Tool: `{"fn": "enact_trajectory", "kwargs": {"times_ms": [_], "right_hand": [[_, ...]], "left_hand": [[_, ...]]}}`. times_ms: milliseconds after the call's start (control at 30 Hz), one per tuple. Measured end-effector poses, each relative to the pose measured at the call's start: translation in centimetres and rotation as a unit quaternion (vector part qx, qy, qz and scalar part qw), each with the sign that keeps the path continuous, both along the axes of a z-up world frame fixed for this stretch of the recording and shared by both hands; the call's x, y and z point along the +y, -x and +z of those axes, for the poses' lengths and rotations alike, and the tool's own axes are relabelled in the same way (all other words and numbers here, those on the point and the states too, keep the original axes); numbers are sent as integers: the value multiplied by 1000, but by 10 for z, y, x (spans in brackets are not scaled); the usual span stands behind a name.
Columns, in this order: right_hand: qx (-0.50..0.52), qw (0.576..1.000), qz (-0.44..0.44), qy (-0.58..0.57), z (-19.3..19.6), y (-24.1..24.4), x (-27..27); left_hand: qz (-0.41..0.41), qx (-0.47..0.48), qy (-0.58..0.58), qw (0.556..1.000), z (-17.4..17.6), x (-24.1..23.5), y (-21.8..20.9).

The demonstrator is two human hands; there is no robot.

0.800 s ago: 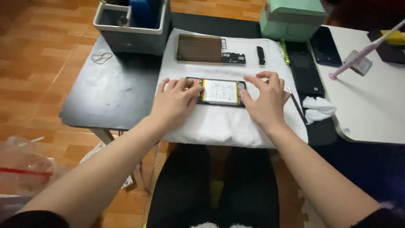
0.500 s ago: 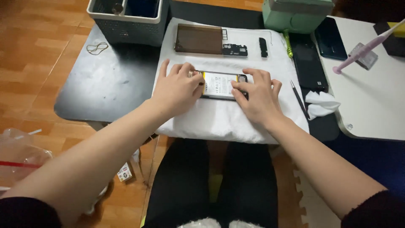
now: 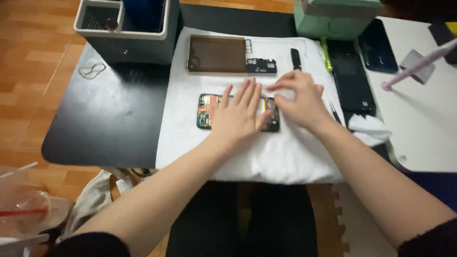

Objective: Disassembling a smartphone to remove internal components like the battery and circuit boards using a prying tool.

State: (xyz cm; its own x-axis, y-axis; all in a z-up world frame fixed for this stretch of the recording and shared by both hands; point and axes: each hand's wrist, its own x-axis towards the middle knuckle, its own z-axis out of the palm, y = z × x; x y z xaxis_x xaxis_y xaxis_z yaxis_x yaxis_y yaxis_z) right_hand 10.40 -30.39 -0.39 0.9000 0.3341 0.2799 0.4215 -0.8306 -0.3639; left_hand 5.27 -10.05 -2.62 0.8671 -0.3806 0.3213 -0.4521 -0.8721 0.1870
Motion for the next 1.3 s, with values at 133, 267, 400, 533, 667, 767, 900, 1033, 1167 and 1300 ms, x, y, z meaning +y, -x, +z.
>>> {"fn": "enact_trajectory", "kwargs": {"times_ms": [133,267,400,533,667,767,900,1033,1167,1300], "right_hand": [[-15,1000,3,-6,12,-53,9],[31,999,25,-11,25,-85,34],[63,997,46,19,16,-106,38],[44,995,88,14,10,-116,40],[76,992,92,38,13,-125,38],[129,986,104,28,15,-136,35],[152,980,124,34,9,-148,31],[137,986,92,30,39,-112,35],[26,996,-33,-74,65,-54,40],[16,984,-104,-142,41,-41,24]], "left_hand": [[0,78,-22,997,0,-2,1],[56,-79,17,995,-8,-5,4],[21,21,44,999,25,0,4],[-12,7,90,996,44,15,-21],[-46,6,30,998,41,19,-31],[-50,-14,28,998,40,19,-31],[-45,-53,26,997,28,20,-27],[-37,-21,-65,997,19,21,-29],[-61,-57,80,993,17,31,-25],[21,-64,231,971,9,73,-20]]}}
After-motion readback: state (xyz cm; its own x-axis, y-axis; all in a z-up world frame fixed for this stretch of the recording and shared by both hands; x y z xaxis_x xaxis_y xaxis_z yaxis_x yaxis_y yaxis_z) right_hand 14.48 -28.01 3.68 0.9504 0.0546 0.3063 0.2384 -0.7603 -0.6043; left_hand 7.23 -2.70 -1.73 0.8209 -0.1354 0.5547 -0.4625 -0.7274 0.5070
